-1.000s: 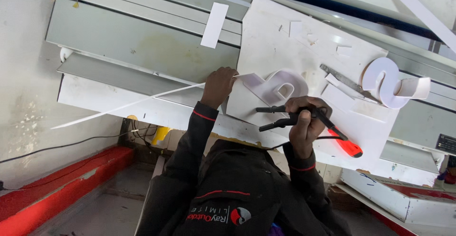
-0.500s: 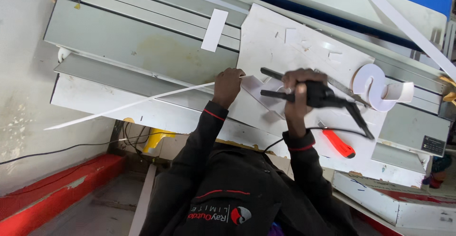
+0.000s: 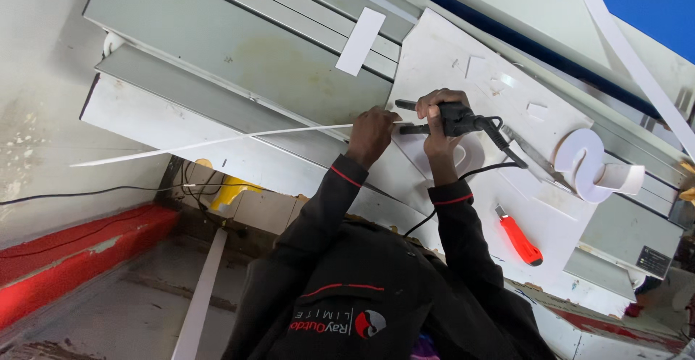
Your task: The person assembles a white plastic letter by attaching a long strip to its edges using a hot glue gun. They repeatedly apply glue and press the strip into place, then trim the excess with a utility knife.
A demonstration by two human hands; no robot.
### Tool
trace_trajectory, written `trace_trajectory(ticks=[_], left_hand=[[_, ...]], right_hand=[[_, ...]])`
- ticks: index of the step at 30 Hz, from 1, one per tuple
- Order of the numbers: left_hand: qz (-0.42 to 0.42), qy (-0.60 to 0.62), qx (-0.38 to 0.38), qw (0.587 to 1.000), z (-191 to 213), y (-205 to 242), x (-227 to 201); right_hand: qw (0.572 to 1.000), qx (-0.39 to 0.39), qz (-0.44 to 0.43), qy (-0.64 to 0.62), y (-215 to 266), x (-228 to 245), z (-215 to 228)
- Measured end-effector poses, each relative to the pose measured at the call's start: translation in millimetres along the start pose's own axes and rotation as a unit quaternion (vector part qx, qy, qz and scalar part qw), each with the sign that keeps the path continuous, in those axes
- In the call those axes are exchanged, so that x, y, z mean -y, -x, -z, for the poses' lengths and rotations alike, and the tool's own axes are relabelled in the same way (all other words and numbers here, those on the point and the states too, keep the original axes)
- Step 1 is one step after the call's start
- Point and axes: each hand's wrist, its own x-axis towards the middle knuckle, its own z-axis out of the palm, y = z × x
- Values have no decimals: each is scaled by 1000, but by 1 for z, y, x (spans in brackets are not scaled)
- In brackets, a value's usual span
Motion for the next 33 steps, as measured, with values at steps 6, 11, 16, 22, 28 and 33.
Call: trace_trajectory(ticks=[6,11,16,22,28,33], left_hand=[[-19,15,-16,1000,2,2,-4],[-24,23,-18,999,-15,-6,6],[-39,19,-15,999,-6,-6,-1],[-65,15,-29,997,-7,-7,3],[-96,6,-42,994,-11,-11,6],[-123,31,-55,990,-3,-10,6]], right_hand=[[1000,4,-7,17,-4,-8,5],[1000,-4,-20,2,-6,-16,7],[999,-2,-22,32,-7,-17,3],[997,-13,-40,68,-12,-15,2],[996,-24,-50,64,-9,-21,4],[995,-27,-53,80,-10,-22,4]])
